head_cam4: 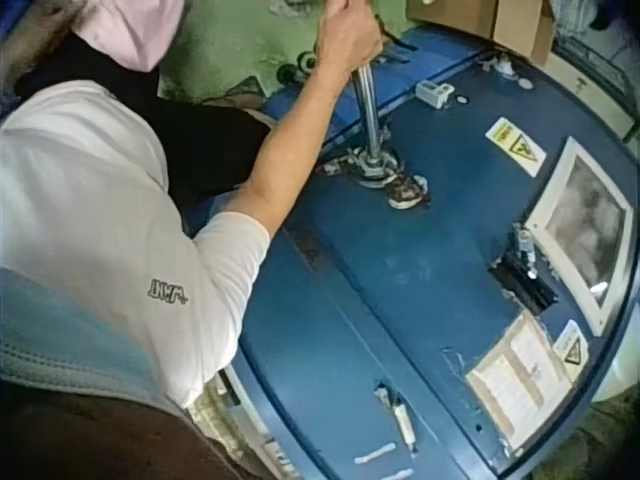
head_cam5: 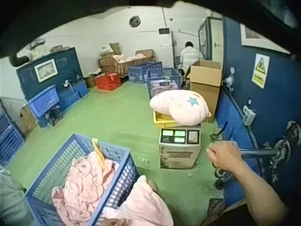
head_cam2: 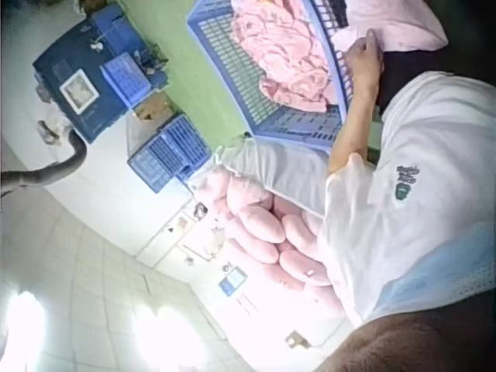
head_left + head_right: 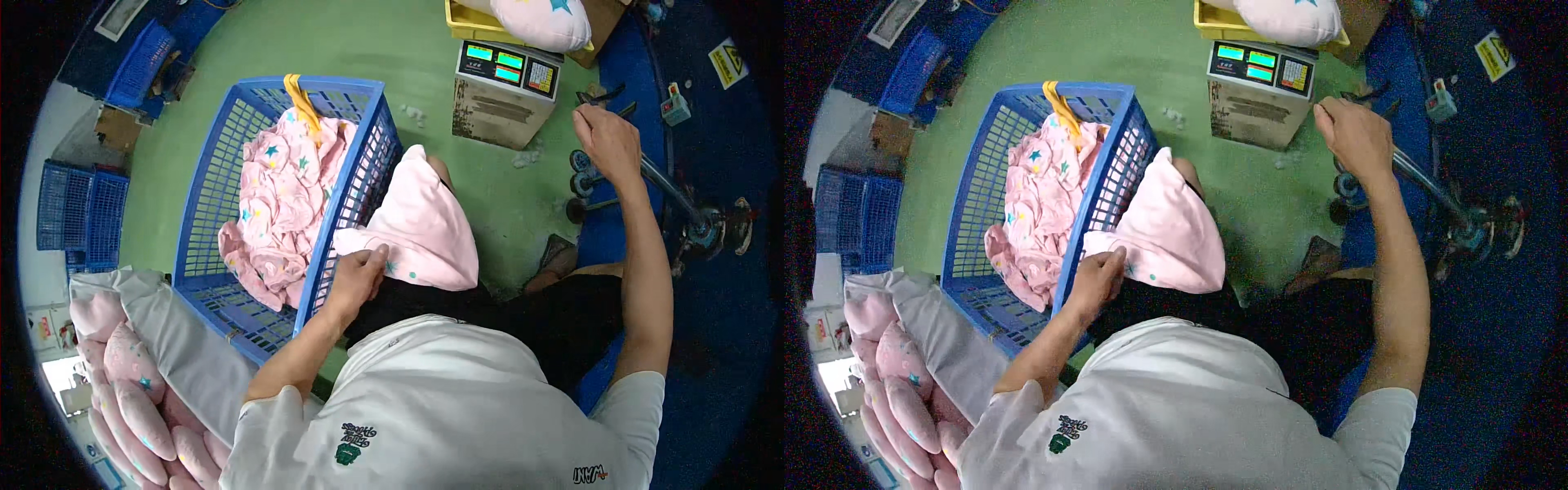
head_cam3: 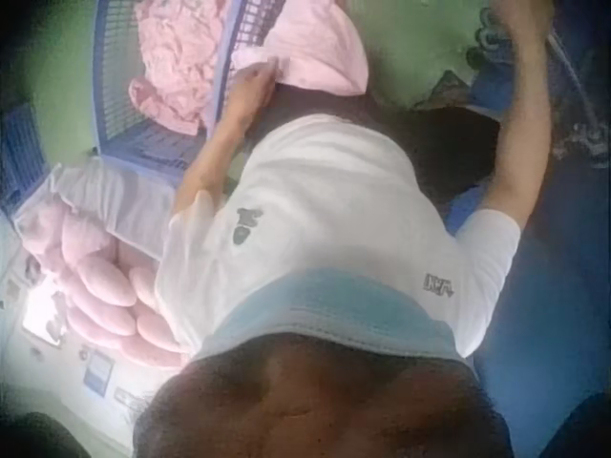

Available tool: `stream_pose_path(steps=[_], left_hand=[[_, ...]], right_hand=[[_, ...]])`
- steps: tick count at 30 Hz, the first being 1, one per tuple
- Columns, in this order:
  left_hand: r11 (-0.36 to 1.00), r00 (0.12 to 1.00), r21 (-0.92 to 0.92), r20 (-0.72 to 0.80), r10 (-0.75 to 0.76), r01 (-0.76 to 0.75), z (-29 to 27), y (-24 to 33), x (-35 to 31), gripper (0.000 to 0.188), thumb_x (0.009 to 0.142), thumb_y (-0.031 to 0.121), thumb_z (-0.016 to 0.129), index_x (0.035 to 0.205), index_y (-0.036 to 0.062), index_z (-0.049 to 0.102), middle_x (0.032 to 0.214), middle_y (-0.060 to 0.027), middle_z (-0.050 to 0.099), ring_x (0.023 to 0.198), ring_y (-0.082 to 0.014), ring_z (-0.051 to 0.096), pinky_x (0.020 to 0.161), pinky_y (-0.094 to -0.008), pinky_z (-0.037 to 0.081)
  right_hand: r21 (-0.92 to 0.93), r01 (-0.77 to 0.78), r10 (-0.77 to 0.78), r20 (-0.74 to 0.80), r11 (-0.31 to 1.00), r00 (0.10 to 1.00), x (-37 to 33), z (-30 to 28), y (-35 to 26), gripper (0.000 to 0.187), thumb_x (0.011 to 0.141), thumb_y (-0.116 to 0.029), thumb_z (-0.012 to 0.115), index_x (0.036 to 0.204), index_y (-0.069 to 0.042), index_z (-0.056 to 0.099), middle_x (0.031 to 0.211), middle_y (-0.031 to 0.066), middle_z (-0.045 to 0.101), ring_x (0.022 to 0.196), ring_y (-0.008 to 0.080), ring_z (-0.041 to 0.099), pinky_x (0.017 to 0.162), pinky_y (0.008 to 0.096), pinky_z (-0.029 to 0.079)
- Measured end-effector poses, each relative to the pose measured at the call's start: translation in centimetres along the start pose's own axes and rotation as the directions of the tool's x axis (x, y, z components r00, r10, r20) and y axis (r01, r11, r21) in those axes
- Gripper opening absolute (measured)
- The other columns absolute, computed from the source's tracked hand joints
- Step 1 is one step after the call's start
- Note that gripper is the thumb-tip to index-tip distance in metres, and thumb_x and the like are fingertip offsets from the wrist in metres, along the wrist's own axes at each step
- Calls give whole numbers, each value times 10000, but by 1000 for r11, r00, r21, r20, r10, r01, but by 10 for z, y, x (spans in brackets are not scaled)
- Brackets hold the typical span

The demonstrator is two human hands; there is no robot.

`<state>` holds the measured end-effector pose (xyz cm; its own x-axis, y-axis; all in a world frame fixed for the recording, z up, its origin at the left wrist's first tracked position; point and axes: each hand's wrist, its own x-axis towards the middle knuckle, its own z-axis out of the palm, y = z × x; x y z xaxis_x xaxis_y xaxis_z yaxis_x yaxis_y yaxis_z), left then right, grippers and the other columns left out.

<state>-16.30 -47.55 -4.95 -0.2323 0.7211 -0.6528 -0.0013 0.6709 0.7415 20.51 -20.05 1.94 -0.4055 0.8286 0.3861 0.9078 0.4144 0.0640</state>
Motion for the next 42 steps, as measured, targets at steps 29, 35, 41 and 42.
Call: stream_pose_path(steps=[29,35,41,42], left_hand=[[796,657,-198,471,589,-572,213,195,154,76,962,28,640,886,25,629,784,-22,607,648,-91,542,611,-205,478],[840,693,-137,504,515,-524,244,219,166,50,969,12,623,923,29,630,813,-25,618,660,-88,548,601,-192,477],[820,636,-182,549,542,-542,250,226,162,69,954,10,602,907,16,653,770,-26,620,615,-80,522,554,-192,426],[811,636,-163,541,550,-562,249,226,163,74,951,14,602,899,13,654,758,-25,618,610,-84,519,550,-199,423]], right_hand=[[253,70,-119,184,965,976,-1,-17,25,211,940,-223,572,1005,-90,723,998,45,727,828,293,681,711,409,522],[215,74,-99,110,974,989,-4,-10,32,156,923,-200,589,964,-74,671,894,92,666,782,308,657,696,409,514],[101,75,-81,55,992,995,-12,-8,25,123,912,-188,600,943,-81,654,856,96,638,753,301,639,692,388,509],[99,73,-75,18,992,997,-13,-8,23,119,910,-185,603,945,-83,653,858,94,640,752,298,640,692,386,507]])
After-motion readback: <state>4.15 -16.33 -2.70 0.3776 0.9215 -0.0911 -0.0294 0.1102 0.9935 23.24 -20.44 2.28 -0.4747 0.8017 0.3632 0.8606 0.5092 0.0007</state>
